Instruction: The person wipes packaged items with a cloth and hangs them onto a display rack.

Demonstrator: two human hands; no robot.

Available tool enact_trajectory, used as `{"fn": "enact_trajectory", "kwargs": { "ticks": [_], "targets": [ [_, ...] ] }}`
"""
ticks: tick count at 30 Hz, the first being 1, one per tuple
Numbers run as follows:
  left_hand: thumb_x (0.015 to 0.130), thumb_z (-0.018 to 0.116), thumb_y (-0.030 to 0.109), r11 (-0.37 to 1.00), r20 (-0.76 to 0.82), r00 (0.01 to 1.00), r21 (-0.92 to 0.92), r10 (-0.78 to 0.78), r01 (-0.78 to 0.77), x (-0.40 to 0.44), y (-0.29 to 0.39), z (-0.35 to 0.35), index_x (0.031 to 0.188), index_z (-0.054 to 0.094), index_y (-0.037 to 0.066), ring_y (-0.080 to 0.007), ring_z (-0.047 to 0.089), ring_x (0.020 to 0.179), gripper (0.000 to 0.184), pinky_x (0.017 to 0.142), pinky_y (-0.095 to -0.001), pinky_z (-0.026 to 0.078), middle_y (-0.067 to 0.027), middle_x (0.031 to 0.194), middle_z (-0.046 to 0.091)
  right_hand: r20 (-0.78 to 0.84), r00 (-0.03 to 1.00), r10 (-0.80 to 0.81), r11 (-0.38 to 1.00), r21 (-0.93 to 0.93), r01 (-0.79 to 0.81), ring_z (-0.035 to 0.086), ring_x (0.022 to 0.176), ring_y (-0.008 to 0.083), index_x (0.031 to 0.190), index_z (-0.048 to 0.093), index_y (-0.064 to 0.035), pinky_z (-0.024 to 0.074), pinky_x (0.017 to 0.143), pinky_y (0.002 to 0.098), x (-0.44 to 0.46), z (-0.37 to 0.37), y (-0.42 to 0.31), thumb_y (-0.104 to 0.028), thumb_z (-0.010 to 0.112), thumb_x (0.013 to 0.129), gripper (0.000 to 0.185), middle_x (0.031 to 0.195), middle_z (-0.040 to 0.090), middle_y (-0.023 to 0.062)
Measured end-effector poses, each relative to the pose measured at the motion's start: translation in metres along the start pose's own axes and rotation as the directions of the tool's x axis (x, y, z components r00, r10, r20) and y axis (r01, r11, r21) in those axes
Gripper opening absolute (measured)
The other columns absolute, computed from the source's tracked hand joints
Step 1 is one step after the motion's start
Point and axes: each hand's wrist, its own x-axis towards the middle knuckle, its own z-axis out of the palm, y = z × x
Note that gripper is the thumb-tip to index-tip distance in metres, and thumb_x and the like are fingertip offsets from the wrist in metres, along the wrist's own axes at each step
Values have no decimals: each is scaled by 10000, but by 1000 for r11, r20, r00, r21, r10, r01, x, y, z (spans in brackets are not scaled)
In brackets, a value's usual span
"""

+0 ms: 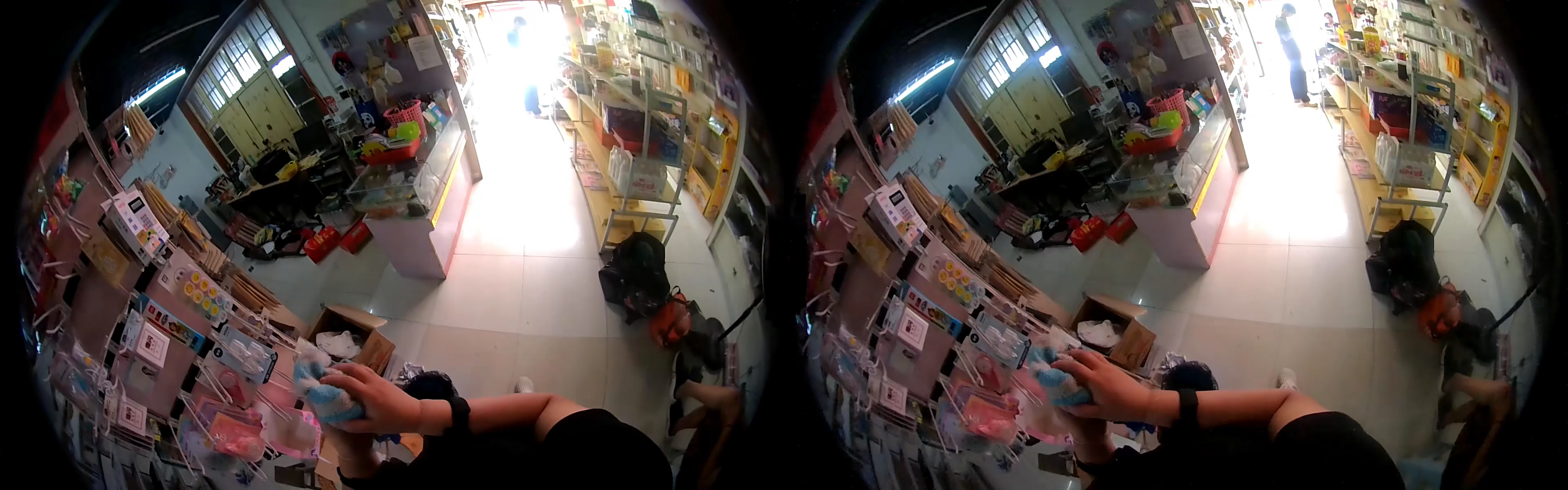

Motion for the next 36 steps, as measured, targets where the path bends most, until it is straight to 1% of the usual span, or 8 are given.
{"fn": "enact_trajectory", "kwargs": {
  "ticks": [2,4,9,11,20,23,26,36],
  "targets": [
    [961,451,379,855,-95,968,-494,-233,157,12,-8,-11,1317,261,115,-255,368,1216,482,1017,-400,329,-127,1296,359,97,995,30,998,-65,-24,408,1224,393,1335,413,-142,374,1038,432,-5,3,8,-257,761,754,687,1320,392,190],
    [954,464,406,310,-68,869,-945,-490,100,23,-7,-23,1248,321,106,-247,413,1136,444,963,-393,365,-121,1213,406,123,991,52,997,-55,-45,409,1222,393,1328,419,-143,376,1036,432,-15,4,17,-237,775,740,693,1313,395,188],
    [935,496,472,-212,11,843,-970,-537,-122,33,4,-62,1076,471,85,-229,526,936,412,826,-374,457,-106,1007,522,62,994,-87,996,0,87,429,1190,385,1316,432,-155,394,1010,424,-23,7,30,-203,836,663,769,1298,407,179],
    [928,519,474,-562,26,973,-820,-228,-110,33,12,-74,1000,456,76,-217,511,845,410,739,-384,470,-84,902,494,31,987,-158,987,0,158,437,1179,367,1313,447,-167,391,993,443,-24,13,32,-247,832,670,754,1288,423,169],
    [990,439,164,-702,323,936,-699,-141,135,2,-34,-28,992,471,94,-159,471,821,77,801,-281,436,-25,879,438,-156,778,-608,794,-88,602,438,1175,357,1332,449,-196,380,986,491,-22,26,16,-373,819,654,792,1301,445,155],
    [967,510,314,-767,83,987,-621,140,161,29,-7,-62,924,456,105,-153,436,877,220,839,-259,391,-18,887,402,-257,758,-599,795,-84,600,438,1183,352,1337,444,-192,378,990,494,-15,33,23,-359,818,670,783,1306,447,157],
    [787,551,705,-670,150,977,-742,-154,9,32,-7,-68,712,442,105,-208,440,820,614,749,-330,386,-62,851,429,-244,787,-567,818,-58,572,435,1195,348,1339,443,-191,376,991,496,-17,29,21,-348,809,687,764,1313,442,157],
    [811,579,642,-432,37,998,-902,-60,8,23,16,-74,825,363,117,-121,362,770,567,652,-257,306,5,837,348,-299,793,-531,835,-25,550,451,1178,355,1325,459,-173,368,997,508,-23,25,15,-319,810,682,747,1268,469,163]
  ]
}}
